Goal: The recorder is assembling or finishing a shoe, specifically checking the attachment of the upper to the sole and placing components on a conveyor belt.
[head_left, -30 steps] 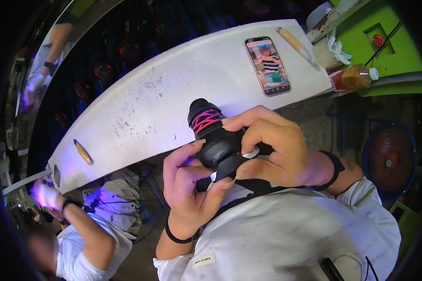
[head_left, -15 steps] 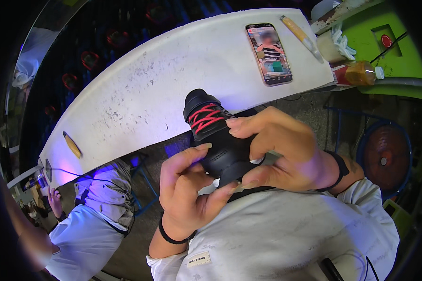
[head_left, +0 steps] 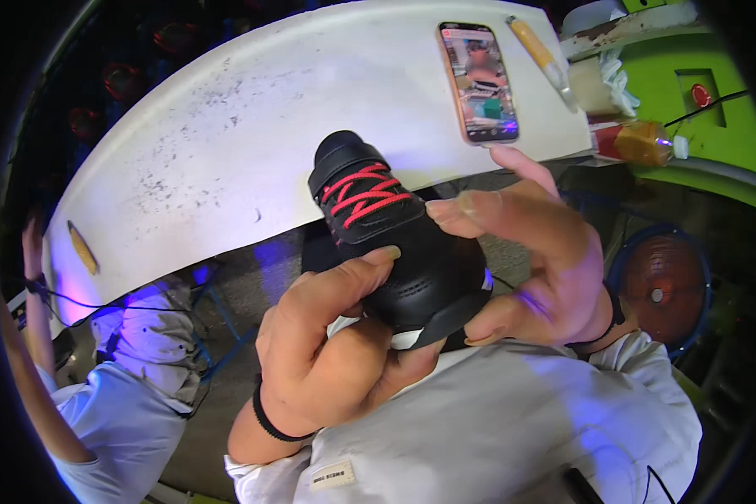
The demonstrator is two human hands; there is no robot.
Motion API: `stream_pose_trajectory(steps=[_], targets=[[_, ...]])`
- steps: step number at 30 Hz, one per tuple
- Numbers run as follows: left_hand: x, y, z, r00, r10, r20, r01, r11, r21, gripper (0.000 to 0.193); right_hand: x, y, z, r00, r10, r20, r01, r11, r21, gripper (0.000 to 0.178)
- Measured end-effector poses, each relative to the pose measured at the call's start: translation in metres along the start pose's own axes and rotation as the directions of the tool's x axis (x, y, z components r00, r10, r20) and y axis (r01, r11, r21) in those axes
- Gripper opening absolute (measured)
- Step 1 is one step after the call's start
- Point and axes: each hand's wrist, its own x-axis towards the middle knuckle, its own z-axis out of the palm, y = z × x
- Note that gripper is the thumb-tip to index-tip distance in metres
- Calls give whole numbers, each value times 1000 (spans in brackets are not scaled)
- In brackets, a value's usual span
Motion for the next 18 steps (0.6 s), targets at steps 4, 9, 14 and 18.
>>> stream_pose_trajectory(steps=[4, 9, 14, 18], targets=[[13, -1, 16, 1000, 23, 10, -23, 1000, 16, 43, 6, 9, 3, 992, 93, 80, -113, 948, 298, 65], [14, -6, 32, 1000, -18, -15, 20, 984, 175, 62, 7, 27, 13, 993, 111, -27, -87, 890, 448, 65], [30, -41, 56, 999, -9, -37, 9, 1000, -10, 96, 10, 48, 7, 997, 33, -67, 16, 778, 629, 49], [42, -46, 72, 994, -10, 106, 18, 997, -73, 115, 3, 60, -10, 994, 83, 75, -112, 666, 738, 42]])
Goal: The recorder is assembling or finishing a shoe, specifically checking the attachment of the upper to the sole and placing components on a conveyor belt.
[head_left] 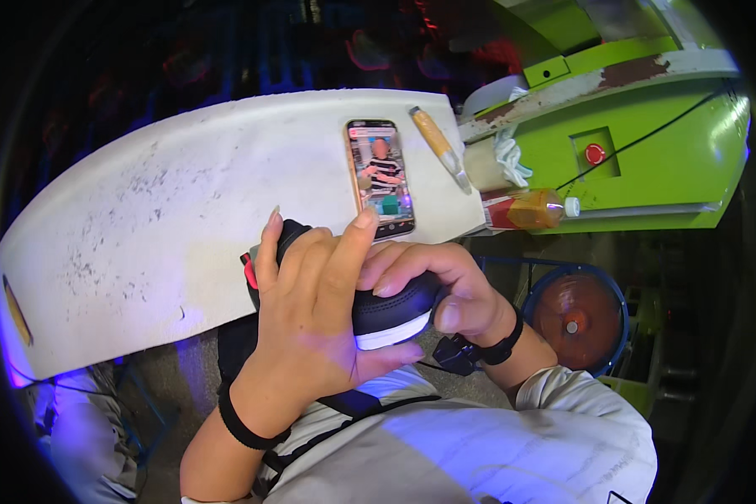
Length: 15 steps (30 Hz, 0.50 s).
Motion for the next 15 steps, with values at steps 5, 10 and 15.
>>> stream_pose_trajectory(steps=[5, 10, 15], targets=[[11, 10, 7, 1000, 12, 4, -12, 1000, -17, 118, -13, -9, -10, 975, 204, -89, -211, 974, -82, 42], [9, 12, -19, 994, 9, 112, -5, 999, -42, 111, 10, -15, 11, 985, 147, -92, -142, 988, 62, 97], [-33, 29, -64, 996, -37, -84, 32, 997, -68, 76, 37, 3, 56, 988, -144, -47, 130, 651, 747, 98]])
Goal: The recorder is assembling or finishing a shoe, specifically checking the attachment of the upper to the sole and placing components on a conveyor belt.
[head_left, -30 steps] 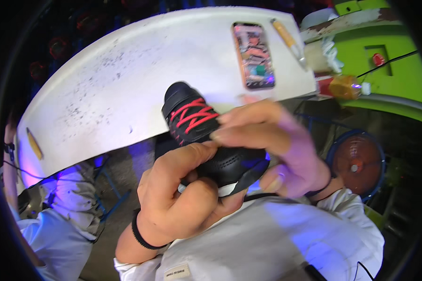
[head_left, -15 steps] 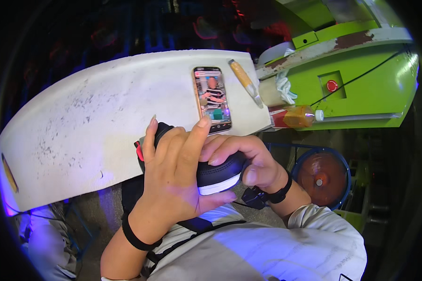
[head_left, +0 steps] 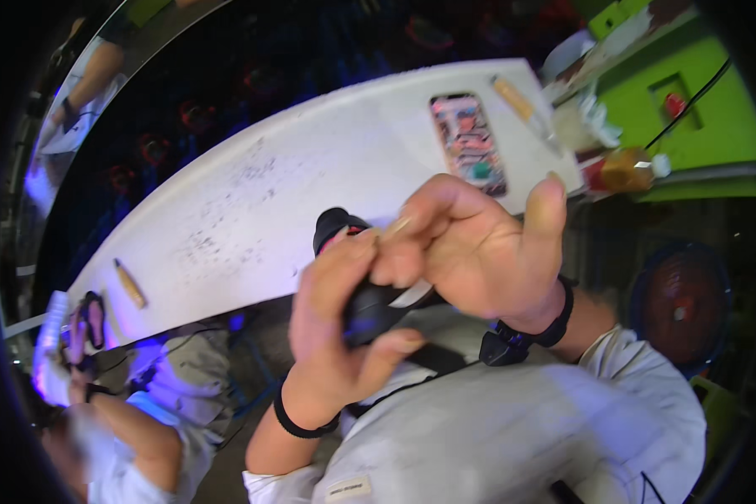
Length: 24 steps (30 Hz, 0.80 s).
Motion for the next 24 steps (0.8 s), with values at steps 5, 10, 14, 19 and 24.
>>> stream_pose_trajectory(steps=[5, 10, 14, 19, 24], targets=[[-39, 18, -24, 906, -385, -175, 331, 904, -271, 69, -15, 28, -12, 986, -12, 168, 162, 323, -932, 37], [-51, 21, -17, 939, -329, -103, 309, 935, -176, 75, -32, 35, -18, 992, -40, 124, 130, 338, -932, 40], [-50, 25, -10, 945, -314, -90, 301, 944, -133, 75, -44, 36, -12, 985, -72, 154, 170, 376, -911, 39], [-47, 15, -13, 984, -163, -69, 157, 983, -93, 61, -36, 43, -22, 930, -203, 308, 359, 312, -879, 39], [-29, 15, -27, 992, -127, -3, 127, 991, -48, 54, -29, 47, -35, 979, -84, 187, 204, 311, -928, 47]])
